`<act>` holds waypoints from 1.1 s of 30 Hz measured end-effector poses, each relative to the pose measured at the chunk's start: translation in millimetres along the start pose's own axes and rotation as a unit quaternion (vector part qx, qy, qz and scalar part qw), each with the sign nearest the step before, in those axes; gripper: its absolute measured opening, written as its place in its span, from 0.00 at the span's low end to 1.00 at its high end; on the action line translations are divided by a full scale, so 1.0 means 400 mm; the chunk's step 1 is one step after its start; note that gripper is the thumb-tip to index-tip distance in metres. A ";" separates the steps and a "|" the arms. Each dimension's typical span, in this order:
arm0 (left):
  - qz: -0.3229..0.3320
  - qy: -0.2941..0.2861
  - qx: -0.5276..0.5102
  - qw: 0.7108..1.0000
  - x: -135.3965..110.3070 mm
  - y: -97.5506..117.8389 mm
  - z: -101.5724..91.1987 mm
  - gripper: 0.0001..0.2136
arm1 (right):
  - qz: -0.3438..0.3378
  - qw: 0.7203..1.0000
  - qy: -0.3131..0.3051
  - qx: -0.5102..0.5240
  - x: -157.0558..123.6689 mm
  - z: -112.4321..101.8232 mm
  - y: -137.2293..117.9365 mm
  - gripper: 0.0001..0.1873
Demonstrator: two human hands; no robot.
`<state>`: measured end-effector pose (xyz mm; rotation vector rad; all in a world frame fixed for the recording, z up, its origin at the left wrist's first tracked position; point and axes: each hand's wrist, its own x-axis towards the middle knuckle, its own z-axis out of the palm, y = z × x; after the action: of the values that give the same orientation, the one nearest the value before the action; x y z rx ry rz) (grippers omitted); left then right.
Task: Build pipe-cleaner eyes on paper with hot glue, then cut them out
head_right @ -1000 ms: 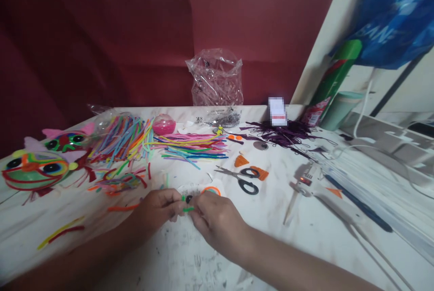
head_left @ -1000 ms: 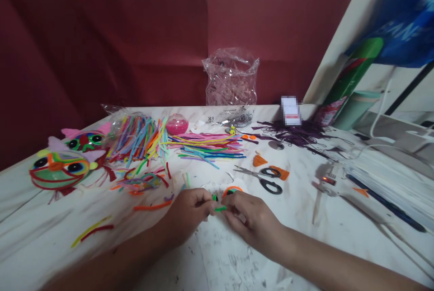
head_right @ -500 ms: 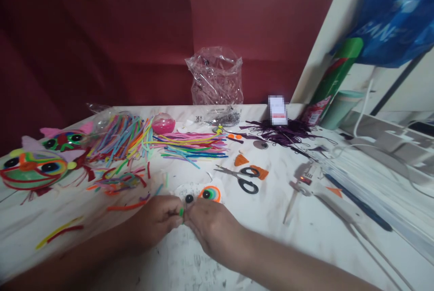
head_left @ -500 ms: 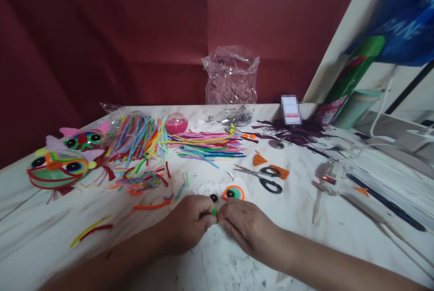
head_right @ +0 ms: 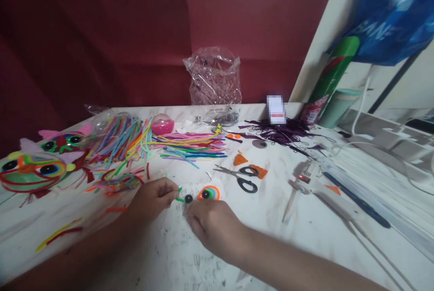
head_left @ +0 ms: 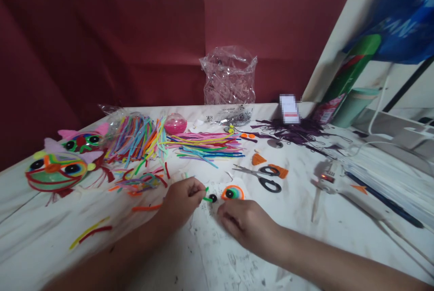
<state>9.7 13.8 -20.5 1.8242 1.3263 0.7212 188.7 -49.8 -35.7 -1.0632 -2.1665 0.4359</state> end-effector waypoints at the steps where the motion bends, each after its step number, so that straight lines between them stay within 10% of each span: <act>1: 0.017 0.001 0.044 0.999 0.007 -0.008 -0.002 0.05 | -0.027 0.999 -0.030 -0.021 -0.001 0.003 -0.001 0.11; 12: 0.140 -0.069 0.278 0.948 0.011 -0.022 -0.002 0.10 | -0.118 0.960 -0.177 -0.184 0.011 -0.012 -0.029 0.09; 33: 0.180 -0.012 0.270 0.946 0.024 -0.039 0.030 0.02 | -0.122 0.953 -0.201 -0.192 0.015 -0.017 -0.027 0.10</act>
<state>13.8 23.0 -40.1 2.5521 1.2685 0.5446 184.9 -51.8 -22.4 -0.9432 -2.7898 0.1215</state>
